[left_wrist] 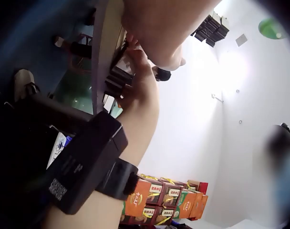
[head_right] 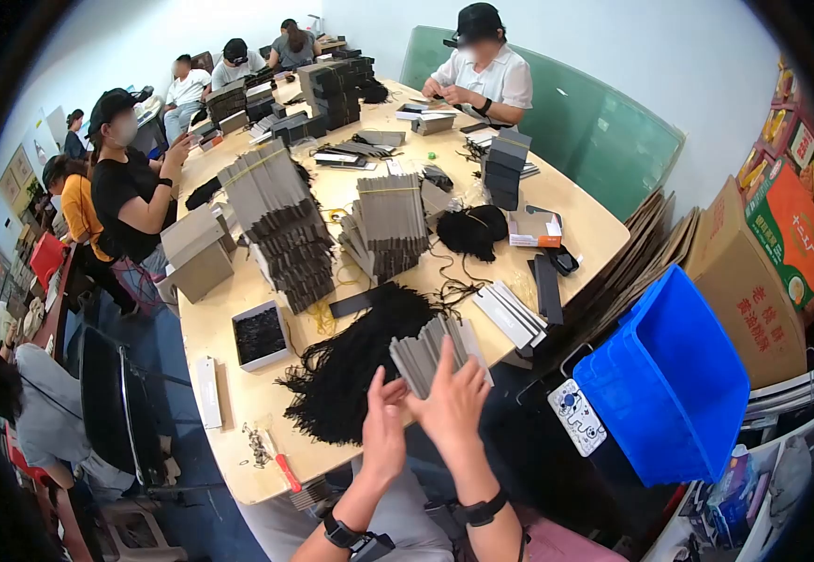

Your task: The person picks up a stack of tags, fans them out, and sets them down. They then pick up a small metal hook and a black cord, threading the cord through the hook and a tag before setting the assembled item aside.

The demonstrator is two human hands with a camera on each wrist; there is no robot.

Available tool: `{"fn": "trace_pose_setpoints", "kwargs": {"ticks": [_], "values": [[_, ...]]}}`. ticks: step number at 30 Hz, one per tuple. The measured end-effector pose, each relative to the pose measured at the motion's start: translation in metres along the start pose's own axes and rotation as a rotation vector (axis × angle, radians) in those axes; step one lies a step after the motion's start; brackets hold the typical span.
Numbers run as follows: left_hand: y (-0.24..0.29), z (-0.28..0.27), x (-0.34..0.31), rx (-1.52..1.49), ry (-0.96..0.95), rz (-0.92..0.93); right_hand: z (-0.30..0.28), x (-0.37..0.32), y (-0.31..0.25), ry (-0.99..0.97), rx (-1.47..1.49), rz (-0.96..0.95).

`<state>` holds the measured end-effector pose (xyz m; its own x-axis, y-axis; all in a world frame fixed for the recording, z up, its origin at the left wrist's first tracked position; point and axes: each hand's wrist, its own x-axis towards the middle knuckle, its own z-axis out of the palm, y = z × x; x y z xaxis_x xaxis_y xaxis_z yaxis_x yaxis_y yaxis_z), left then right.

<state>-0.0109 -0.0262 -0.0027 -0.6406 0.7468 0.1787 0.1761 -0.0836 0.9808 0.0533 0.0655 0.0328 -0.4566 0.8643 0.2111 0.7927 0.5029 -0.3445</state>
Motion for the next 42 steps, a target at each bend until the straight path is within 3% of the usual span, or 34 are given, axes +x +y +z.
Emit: {"fn": "trace_pose_setpoints", "kwargs": {"ticks": [3, 5, 7, 9, 13, 15, 17, 18, 19, 21, 22, 23, 25, 27, 29, 34, 42], "values": [[0.022, -0.005, -0.010, 0.182, -0.054, 0.123, -0.004, 0.010, 0.003, -0.034, 0.036, 0.085], [0.041, -0.011, -0.017, 0.203, -0.074, 0.250, -0.008, 0.019, 0.016, -0.060, 0.261, 0.112], [0.049, -0.025, -0.025, 0.197, -0.042, 0.250, 0.006, 0.034, 0.048, 0.099, 0.541, -0.103], [0.051, -0.045, -0.031, 0.161, -0.105, 0.273, -0.035, 0.035, 0.031, -0.111, 0.898, 0.086], [0.056, -0.086, -0.030, 0.122, -0.076, 0.210, -0.061, 0.042, 0.022, -0.139, 1.261, 0.047], [0.061, -0.101, -0.031, 0.085, -0.076, 0.153, -0.067, 0.038, 0.015, -0.248, 1.354, 0.039], [0.065, -0.115, -0.034, -0.217, -0.139, 0.019, -0.067, 0.024, -0.004, -0.290, 1.325, -0.054], [0.059, -0.121, -0.035, -0.344, -0.278, -0.075, -0.069, 0.019, -0.018, -0.312, 1.299, -0.128], [0.058, -0.125, -0.034, -0.346, -0.245, -0.072, -0.076, 0.011, -0.043, -0.332, 1.220, -0.193], [0.056, -0.128, -0.034, -0.880, -0.248, -0.122, -0.080, -0.002, -0.079, -0.341, 1.054, -0.469], [0.055, -0.137, -0.031, -0.987, -0.300, -0.124, -0.079, -0.006, -0.084, -0.293, 0.806, -0.641], [0.056, -0.148, -0.032, -1.276, -0.265, -0.255, -0.079, -0.011, -0.089, -0.237, 0.558, -0.801], [0.074, -0.183, -0.033, -1.432, -0.292, -0.255, -0.082, -0.026, -0.118, -0.133, 0.395, -0.983], [0.081, -0.206, -0.039, -1.475, -0.254, -0.308, -0.077, -0.031, -0.124, -0.101, 0.275, -1.073], [0.083, -0.215, -0.042, -0.858, 0.004, -0.301, -0.074, -0.036, -0.129, -0.073, 0.232, -1.123], [0.066, -0.232, -0.041, -0.364, 0.080, -0.238, -0.069, -0.039, -0.127, -0.005, 0.189, -1.166], [0.064, -0.259, -0.044, -1.035, -0.017, -0.300, -0.070, -0.040, -0.108, 0.060, 0.155, -1.163]]}}
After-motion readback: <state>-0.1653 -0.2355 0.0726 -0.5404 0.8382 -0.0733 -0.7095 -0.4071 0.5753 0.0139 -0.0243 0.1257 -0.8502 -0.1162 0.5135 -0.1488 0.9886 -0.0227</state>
